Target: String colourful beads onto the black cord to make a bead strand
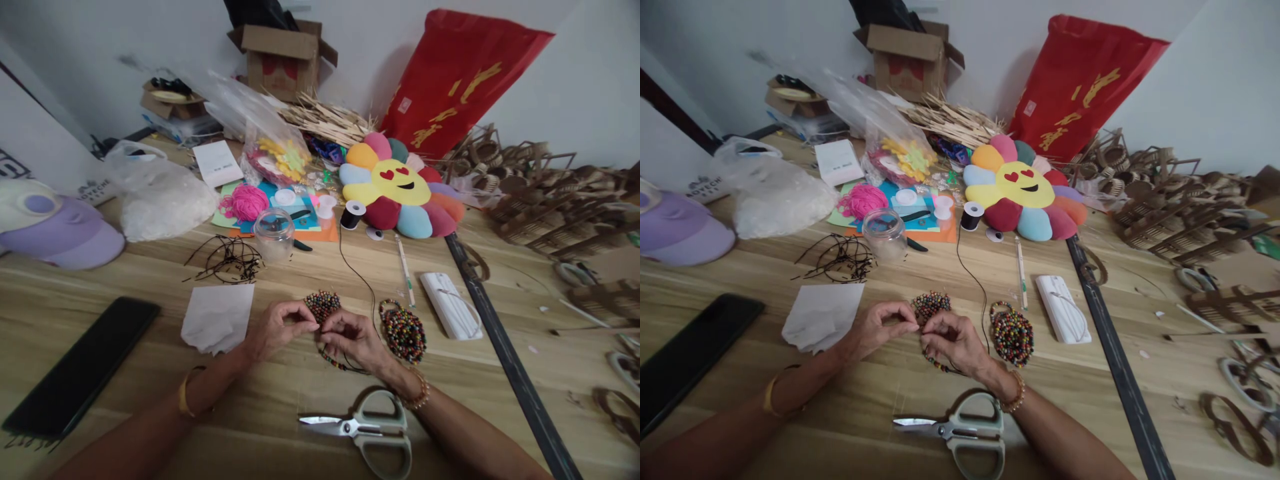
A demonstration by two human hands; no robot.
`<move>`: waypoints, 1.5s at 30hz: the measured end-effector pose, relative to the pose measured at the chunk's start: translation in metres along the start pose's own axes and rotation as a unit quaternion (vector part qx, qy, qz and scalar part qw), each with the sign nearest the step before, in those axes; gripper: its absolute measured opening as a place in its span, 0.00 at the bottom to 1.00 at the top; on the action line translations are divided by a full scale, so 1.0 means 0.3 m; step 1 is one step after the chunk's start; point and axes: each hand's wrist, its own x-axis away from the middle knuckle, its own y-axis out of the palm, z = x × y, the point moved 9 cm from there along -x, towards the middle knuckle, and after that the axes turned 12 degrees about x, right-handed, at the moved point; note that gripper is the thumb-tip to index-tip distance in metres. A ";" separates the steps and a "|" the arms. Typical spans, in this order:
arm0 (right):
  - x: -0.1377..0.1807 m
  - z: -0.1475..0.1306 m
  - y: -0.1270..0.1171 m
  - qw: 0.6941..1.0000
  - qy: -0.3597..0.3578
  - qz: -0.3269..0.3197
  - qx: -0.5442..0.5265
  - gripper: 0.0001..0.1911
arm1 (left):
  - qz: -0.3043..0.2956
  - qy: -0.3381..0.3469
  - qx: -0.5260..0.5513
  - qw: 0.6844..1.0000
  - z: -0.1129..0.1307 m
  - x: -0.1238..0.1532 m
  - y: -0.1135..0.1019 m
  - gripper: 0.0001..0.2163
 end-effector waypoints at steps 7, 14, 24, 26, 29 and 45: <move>-0.001 -0.030 -0.032 0.982 -0.063 0.058 0.170 0.14 | 0.078 -0.009 0.003 0.997 -0.003 -0.008 -0.061 0.07; 0.001 -0.066 -0.037 0.959 -0.094 0.081 0.254 0.11 | 0.164 0.096 -0.133 0.973 0.062 -0.003 -0.125 0.05; -0.003 -0.053 -0.031 0.961 -0.089 0.075 0.252 0.09 | 0.075 0.106 -0.245 0.961 0.021 -0.032 -0.065 0.04; -0.004 -0.052 -0.031 0.961 -0.088 0.075 0.252 0.08 | 0.071 0.092 -0.253 0.960 0.017 -0.037 -0.062 0.04; -0.005 -0.048 -0.031 0.961 -0.089 0.073 0.251 0.07 | 0.073 0.082 -0.262 0.959 0.016 -0.042 -0.059 0.04; -0.007 -0.054 -0.041 0.961 -0.100 0.078 0.246 0.06 | 0.067 0.094 -0.294 0.949 0.022 -0.034 -0.038 0.05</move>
